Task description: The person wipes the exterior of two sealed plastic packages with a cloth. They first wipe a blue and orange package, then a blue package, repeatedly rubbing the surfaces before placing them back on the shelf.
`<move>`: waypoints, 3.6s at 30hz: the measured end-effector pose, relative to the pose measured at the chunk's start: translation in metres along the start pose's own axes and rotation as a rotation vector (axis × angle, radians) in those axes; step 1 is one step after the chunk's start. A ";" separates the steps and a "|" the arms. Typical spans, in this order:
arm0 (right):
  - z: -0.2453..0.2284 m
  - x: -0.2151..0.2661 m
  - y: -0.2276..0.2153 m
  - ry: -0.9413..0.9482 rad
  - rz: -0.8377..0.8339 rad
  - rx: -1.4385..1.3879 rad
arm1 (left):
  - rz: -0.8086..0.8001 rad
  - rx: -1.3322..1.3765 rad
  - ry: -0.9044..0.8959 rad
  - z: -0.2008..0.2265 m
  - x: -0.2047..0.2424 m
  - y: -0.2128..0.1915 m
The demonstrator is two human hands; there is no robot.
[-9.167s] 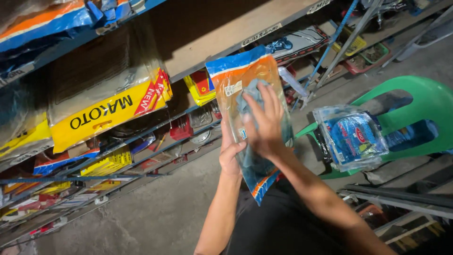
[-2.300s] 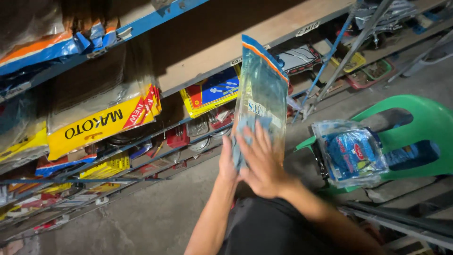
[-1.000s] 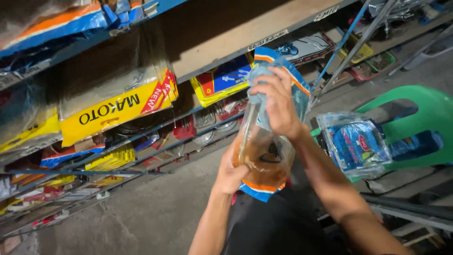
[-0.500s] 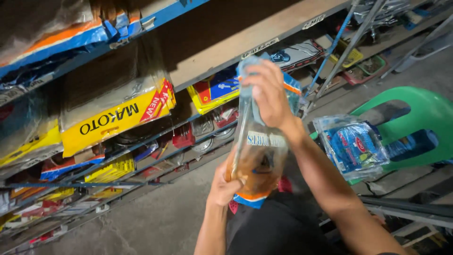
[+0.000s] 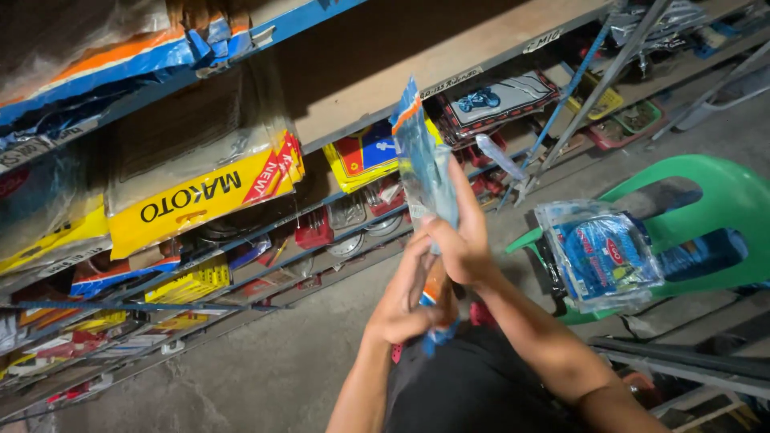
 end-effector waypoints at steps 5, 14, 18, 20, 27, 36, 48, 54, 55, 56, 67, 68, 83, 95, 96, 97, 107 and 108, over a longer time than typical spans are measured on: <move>-0.032 0.016 0.008 -0.217 0.007 0.594 | 0.204 0.191 0.324 0.024 -0.038 -0.026; 0.023 0.062 0.019 -0.563 -0.401 0.633 | 0.706 0.451 -0.122 0.001 -0.054 -0.065; 0.053 0.051 0.009 -0.263 -0.379 0.509 | 0.718 0.372 -0.106 -0.024 -0.055 -0.069; 0.033 0.039 0.012 -0.468 -0.343 0.339 | 0.385 0.103 0.231 0.015 -0.056 -0.032; 0.027 0.036 0.023 -0.529 -0.229 0.544 | 0.454 -0.188 0.337 -0.042 -0.027 -0.059; 0.034 0.040 0.038 -0.381 -0.255 0.612 | 0.723 -0.106 -0.283 -0.004 0.010 -0.029; 0.041 0.062 0.039 -0.101 -0.309 0.551 | 0.513 -0.080 0.043 -0.032 0.013 -0.037; 0.044 0.049 -0.003 -0.074 -0.281 0.545 | 0.328 0.029 0.205 -0.053 -0.016 -0.014; 0.042 0.045 -0.010 -0.082 -0.279 0.540 | 0.326 0.028 0.257 -0.055 -0.022 -0.010; 0.041 0.041 -0.017 -0.091 -0.277 0.534 | 0.324 0.027 0.310 -0.057 -0.027 -0.006; 0.031 0.003 -0.095 -0.165 -0.287 0.502 | 0.382 -0.043 0.392 -0.065 -0.076 0.053; 0.030 0.001 -0.100 -0.168 -0.283 0.501 | 0.390 -0.047 0.388 -0.063 -0.078 0.058; 0.004 0.025 -0.106 -0.272 -0.386 0.408 | 0.422 0.178 0.398 -0.055 -0.091 0.071; -0.024 0.020 -0.040 -0.177 -0.242 0.009 | 0.487 0.208 0.216 -0.039 -0.063 0.027; -0.011 0.021 -0.037 -0.173 -0.240 0.010 | 0.487 0.210 0.212 -0.043 -0.056 0.016; 0.001 0.023 -0.028 -0.227 -0.331 0.216 | 0.483 0.229 0.187 -0.048 -0.049 0.005; 0.048 -0.017 -0.007 -0.500 -0.155 0.841 | 0.329 0.174 0.104 0.012 0.007 -0.052; 0.067 -0.018 -0.025 -0.491 -0.157 0.853 | 0.325 0.187 0.098 0.011 0.013 -0.062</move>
Point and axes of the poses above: each hand's wrist, its own x-axis away from the middle knuckle, its own y-axis out of the palm, z = x × y, the point moved 6 cm from there along -x, towards the middle knuckle, and after that the axes turned 6 degrees about -y, right-handed, at the moved point
